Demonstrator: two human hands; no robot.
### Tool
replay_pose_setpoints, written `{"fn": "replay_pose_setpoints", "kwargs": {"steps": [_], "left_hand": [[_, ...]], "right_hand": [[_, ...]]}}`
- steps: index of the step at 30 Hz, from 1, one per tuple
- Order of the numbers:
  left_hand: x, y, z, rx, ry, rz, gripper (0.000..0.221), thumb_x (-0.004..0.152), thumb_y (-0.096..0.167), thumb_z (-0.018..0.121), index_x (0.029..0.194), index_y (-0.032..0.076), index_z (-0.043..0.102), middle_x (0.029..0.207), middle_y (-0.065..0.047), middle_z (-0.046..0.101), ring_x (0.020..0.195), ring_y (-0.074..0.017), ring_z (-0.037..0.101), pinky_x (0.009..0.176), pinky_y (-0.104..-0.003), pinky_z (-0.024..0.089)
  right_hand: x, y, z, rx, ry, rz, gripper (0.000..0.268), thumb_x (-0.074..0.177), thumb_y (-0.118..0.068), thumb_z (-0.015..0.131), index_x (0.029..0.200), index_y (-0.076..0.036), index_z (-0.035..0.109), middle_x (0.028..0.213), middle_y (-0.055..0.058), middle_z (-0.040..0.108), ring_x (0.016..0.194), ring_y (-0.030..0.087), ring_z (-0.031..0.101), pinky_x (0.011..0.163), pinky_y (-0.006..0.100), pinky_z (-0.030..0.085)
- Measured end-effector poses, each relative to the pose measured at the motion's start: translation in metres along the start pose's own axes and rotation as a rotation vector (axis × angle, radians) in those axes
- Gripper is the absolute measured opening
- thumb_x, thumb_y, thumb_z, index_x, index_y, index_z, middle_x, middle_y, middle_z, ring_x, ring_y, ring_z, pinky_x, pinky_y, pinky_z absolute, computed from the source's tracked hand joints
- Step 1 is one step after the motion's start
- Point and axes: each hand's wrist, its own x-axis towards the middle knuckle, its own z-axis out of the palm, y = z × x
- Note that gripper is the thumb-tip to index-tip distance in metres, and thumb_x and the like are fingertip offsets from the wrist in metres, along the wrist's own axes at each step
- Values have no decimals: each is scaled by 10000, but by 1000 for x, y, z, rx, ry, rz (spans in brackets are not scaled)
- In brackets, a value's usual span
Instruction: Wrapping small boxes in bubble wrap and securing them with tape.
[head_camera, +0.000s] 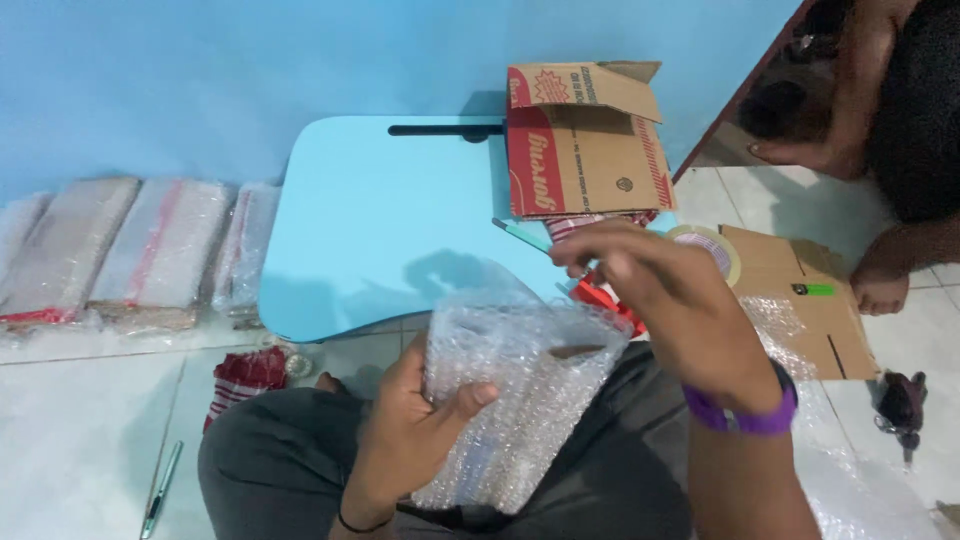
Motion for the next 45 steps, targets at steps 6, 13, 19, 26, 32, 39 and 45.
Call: {"fn": "replay_pose_setpoints", "kwargs": {"steps": [6, 13, 19, 26, 32, 39, 45], "left_hand": [[-6, 9, 6, -6, -144, -13, 609, 826, 341, 786, 1379, 140, 630, 1191, -14, 786, 1102, -148, 720, 952, -333, 567], [-5, 3, 8, -115, -205, -43, 640, 828, 349, 783, 1398, 116, 607, 1203, -25, 755, 1079, -137, 692, 939, -315, 544], [-3, 2, 4, -45, -166, -81, 669, 816, 383, 775, 1413, 139, 600, 1213, -9, 771, 1115, -137, 718, 954, -321, 561], [-1, 6, 3, -99, -200, -78, 702, 832, 374, 762, 1455, 127, 556, 1246, -25, 750, 1140, -140, 692, 981, -320, 545], [-2, 1, -1, -122, -363, -17, 559, 860, 390, 753, 1315, 100, 607, 1076, -38, 735, 963, -158, 688, 839, -328, 547], [-4, 1, -5, -135, -448, 79, 604, 873, 461, 744, 1334, 94, 612, 1168, -57, 730, 1088, -197, 688, 910, -366, 545], [-5, -8, -5, -188, -468, 69, 549, 832, 434, 797, 1221, 75, 654, 1042, -39, 724, 923, -152, 666, 792, -311, 525]], "right_hand": [[39, 29, -9, 299, -466, 113, 411, 1052, -312, 427, 1287, -71, 662, 1316, 114, 679, 1116, 250, 673, 898, 379, 571], [57, 58, 7, 770, -986, -118, 384, 1156, -367, 454, 1373, -94, 617, 1613, 218, 414, 1506, 357, 439, 1264, 542, 390], [61, 41, 3, 666, -735, -118, 141, 1045, -239, 583, 981, -125, 636, 1269, 173, 635, 1243, 294, 602, 1050, 459, 512], [56, -14, -27, 161, -632, -162, 129, 955, -216, 663, 919, -94, 687, 1096, 140, 709, 1060, 259, 703, 880, 405, 550], [68, -31, -35, 66, -907, -179, 165, 989, -209, 599, 1082, -102, 685, 1241, 100, 751, 1153, 247, 752, 896, 378, 619], [61, -11, -30, 280, -781, -87, 486, 1014, -184, 555, 1480, -100, 444, 1500, 129, 537, 1352, 297, 596, 1122, 452, 575], [55, 26, -11, 594, -959, -20, 524, 902, -107, 495, 1421, -69, 557, 1531, 194, 485, 1462, 345, 465, 1160, 487, 445]]}}
